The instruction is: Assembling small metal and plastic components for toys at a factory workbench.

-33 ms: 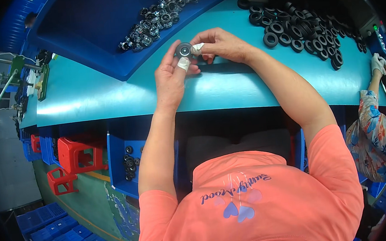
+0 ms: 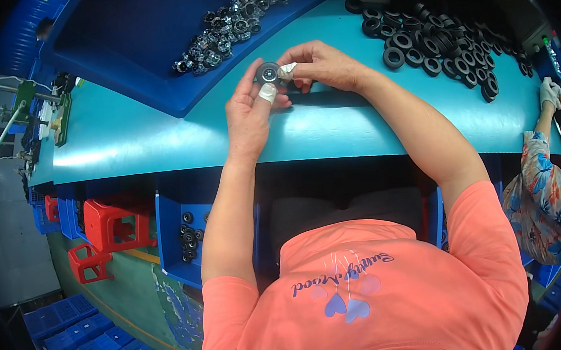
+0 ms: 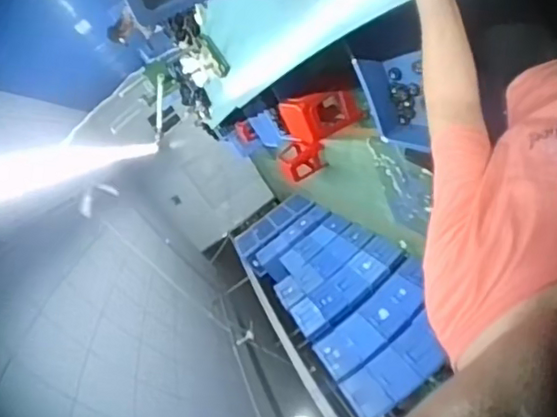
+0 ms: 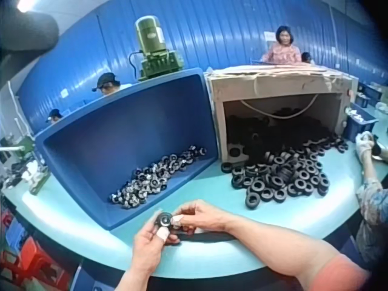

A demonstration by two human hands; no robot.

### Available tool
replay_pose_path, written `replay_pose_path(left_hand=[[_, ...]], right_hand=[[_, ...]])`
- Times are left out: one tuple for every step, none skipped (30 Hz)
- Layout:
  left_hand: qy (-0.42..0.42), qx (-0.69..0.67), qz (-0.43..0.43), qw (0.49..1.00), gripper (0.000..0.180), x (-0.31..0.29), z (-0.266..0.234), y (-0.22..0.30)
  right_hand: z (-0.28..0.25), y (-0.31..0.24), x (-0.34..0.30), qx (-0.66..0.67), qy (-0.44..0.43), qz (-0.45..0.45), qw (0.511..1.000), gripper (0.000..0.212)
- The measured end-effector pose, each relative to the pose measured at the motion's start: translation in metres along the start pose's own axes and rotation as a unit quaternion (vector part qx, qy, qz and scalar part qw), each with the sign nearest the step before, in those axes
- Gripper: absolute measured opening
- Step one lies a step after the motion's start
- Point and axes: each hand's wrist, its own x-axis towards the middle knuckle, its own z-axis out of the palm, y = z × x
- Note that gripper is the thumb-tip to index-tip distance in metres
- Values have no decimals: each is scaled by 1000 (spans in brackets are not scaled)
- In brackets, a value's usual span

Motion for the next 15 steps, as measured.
replay_pose_path(left_hand=[[0, 9, 1, 1000, 52, 0, 2, 1], [-1, 17, 1, 1000, 52, 1, 3, 3], [-1, 26, 2, 1000, 52, 1, 5, 4], [2, 25, 4, 1000, 51, 1, 6, 5], [5, 25, 5, 1000, 50, 1, 7, 6], [8, 25, 7, 1000, 49, 1, 8, 7], [7, 27, 8, 1000, 49, 1, 7, 8], [5, 30, 8, 1000, 49, 1, 6, 8], [4, 32, 8, 999, 49, 1, 6, 8], [5, 33, 7, 999, 49, 2, 6, 9], [6, 34, 5, 999, 49, 2, 6, 10], [6, 34, 4, 999, 49, 2, 7, 10], [8, 33, 4, 999, 49, 3, 9, 12], [9, 32, 5, 999, 49, 4, 12, 14], [11, 30, 6, 999, 49, 5, 14, 16]], right_hand=[[-1, -1, 0, -2, 0, 3, 1000, 36], [-3, -1, 0, 3, -1, 3, 1000, 36], [-4, 0, 0, 7, -2, 3, 1000, 36], [-4, -1, 0, 11, -4, 4, 1000, 36], [-4, -2, 0, 29, -2, 6, 1000, 35], [-3, -3, -1, 46, 0, 8, 999, 34], [-1, -4, -1, 64, 3, 10, 998, 33], [-1, -5, -1, 71, 0, 14, 997, 33], [-2, -4, 0, 79, -2, 17, 997, 33], [-3, -3, 0, 86, -6, 22, 996, 33], [-4, -3, 1, 88, -9, 22, 996, 34], [-6, -2, 1, 90, -11, 22, 996, 34], [-8, -3, 1, 93, -15, 22, 995, 35], [-10, -5, 1, 98, -16, 23, 995, 36], [-12, -7, 0, 104, -17, 25, 994, 36]])
